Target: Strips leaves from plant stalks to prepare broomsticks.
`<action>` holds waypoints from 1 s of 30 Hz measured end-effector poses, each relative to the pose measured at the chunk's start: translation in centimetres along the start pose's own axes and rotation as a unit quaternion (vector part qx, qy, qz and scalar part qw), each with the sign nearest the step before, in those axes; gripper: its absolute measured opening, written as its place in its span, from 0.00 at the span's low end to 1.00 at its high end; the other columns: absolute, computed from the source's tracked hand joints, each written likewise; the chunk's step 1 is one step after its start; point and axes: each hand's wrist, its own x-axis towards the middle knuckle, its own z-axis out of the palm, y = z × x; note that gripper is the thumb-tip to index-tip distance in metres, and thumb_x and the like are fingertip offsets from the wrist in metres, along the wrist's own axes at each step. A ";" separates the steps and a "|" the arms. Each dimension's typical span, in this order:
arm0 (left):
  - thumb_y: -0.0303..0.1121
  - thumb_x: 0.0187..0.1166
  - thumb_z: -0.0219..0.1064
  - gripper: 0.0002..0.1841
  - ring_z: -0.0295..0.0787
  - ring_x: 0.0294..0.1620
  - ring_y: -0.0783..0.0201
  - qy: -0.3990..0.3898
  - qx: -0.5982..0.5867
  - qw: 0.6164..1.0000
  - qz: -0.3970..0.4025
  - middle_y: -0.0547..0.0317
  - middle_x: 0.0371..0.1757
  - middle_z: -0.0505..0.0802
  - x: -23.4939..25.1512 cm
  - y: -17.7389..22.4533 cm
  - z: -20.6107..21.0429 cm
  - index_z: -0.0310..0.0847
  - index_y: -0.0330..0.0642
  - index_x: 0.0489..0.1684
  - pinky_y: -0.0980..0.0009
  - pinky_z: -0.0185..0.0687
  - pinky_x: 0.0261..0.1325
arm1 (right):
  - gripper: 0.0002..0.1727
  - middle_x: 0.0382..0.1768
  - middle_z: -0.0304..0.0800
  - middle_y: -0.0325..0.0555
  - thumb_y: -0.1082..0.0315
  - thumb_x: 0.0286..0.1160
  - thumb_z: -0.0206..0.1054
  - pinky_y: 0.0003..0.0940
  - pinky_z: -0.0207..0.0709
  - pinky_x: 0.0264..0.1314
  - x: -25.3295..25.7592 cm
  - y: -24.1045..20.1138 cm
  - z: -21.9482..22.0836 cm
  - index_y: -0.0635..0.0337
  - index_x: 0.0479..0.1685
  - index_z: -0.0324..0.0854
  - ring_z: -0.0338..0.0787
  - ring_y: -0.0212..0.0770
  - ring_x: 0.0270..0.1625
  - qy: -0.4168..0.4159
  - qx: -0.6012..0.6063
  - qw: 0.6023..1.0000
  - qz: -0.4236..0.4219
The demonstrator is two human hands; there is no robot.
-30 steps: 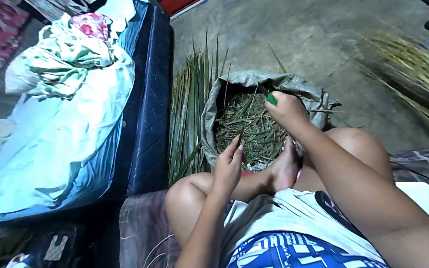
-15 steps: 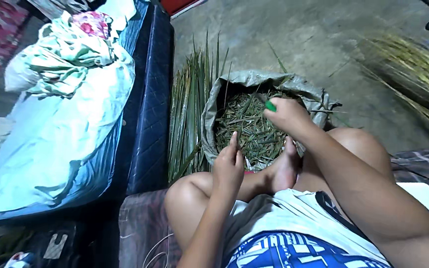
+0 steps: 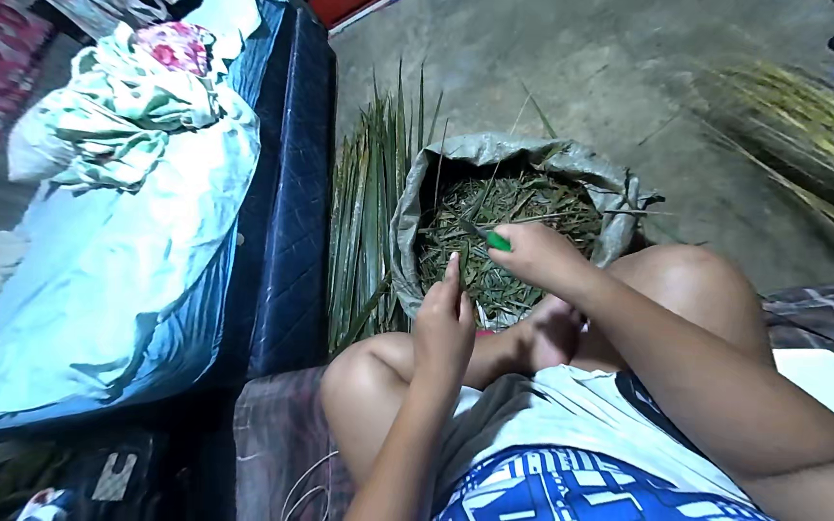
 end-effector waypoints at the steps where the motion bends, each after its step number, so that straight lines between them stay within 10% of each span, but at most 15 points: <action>1: 0.24 0.81 0.59 0.23 0.91 0.36 0.57 0.000 0.002 1.000 0.001 0.46 0.39 0.93 -0.1 0.0 0.0 0.80 0.34 0.76 0.63 0.87 0.45 | 0.13 0.32 0.88 0.54 0.58 0.87 0.64 0.61 0.78 0.39 0.2 0.2 0.1 0.57 0.44 0.87 0.89 0.57 0.38 0.010 -0.006 1.000 0.005; 7: 0.24 0.81 0.59 0.24 0.91 0.39 0.55 -0.009 0.000 1.000 -0.008 0.44 0.42 0.94 -0.2 0.3 -0.1 0.78 0.34 0.78 0.61 0.86 0.48 | 0.19 0.41 0.89 0.65 0.55 0.90 0.61 0.69 0.76 0.48 2.3 2.2 -2.9 0.64 0.51 0.84 0.89 0.65 0.47 0.103 0.048 0.991 0.068; 13: 0.26 0.84 0.58 0.25 0.94 0.47 0.55 -0.077 -0.056 0.995 -0.043 0.41 0.53 0.95 0.2 0.2 0.0 0.74 0.34 0.82 0.60 0.87 0.57 | 0.14 0.23 0.74 0.41 0.55 0.91 0.62 0.29 0.66 0.24 0.8 0.8 1.6 0.58 0.52 0.82 0.69 0.32 0.19 -0.063 0.278 0.958 -0.024; 21: 0.30 0.88 0.56 0.27 0.93 0.46 0.55 -0.189 -0.018 0.979 -0.071 0.44 0.52 0.94 0.3 -0.1 -0.7 0.66 0.39 0.88 0.58 0.87 0.56 | 0.17 0.20 0.70 0.41 0.49 0.92 0.58 0.29 0.58 0.16 2.3 2.6 0.8 0.52 0.51 0.82 0.63 0.34 0.14 0.082 0.311 0.947 0.022; 26: 0.31 0.93 0.46 0.27 0.91 0.43 0.60 -0.203 -0.095 0.968 -0.114 0.46 0.46 0.93 1.5 -0.7 -0.3 0.56 0.39 0.92 0.62 0.85 0.55 | 0.14 0.34 0.84 0.52 0.58 0.89 0.62 0.52 0.77 0.43 -0.3 -0.5 1.3 0.61 0.50 0.83 0.84 0.49 0.37 -0.088 0.099 0.991 0.007; 30: 0.30 0.92 0.45 0.24 0.89 0.45 0.60 -0.183 -0.105 0.966 -0.147 0.46 0.48 0.92 1.8 -1.0 -0.1 0.68 0.39 0.85 0.60 0.81 0.55 | 0.18 0.51 0.89 0.61 0.57 0.91 0.56 0.62 0.77 0.59 -2.0 -2.8 2.8 0.63 0.60 0.81 0.89 0.61 0.58 -0.164 -0.059 0.985 -0.005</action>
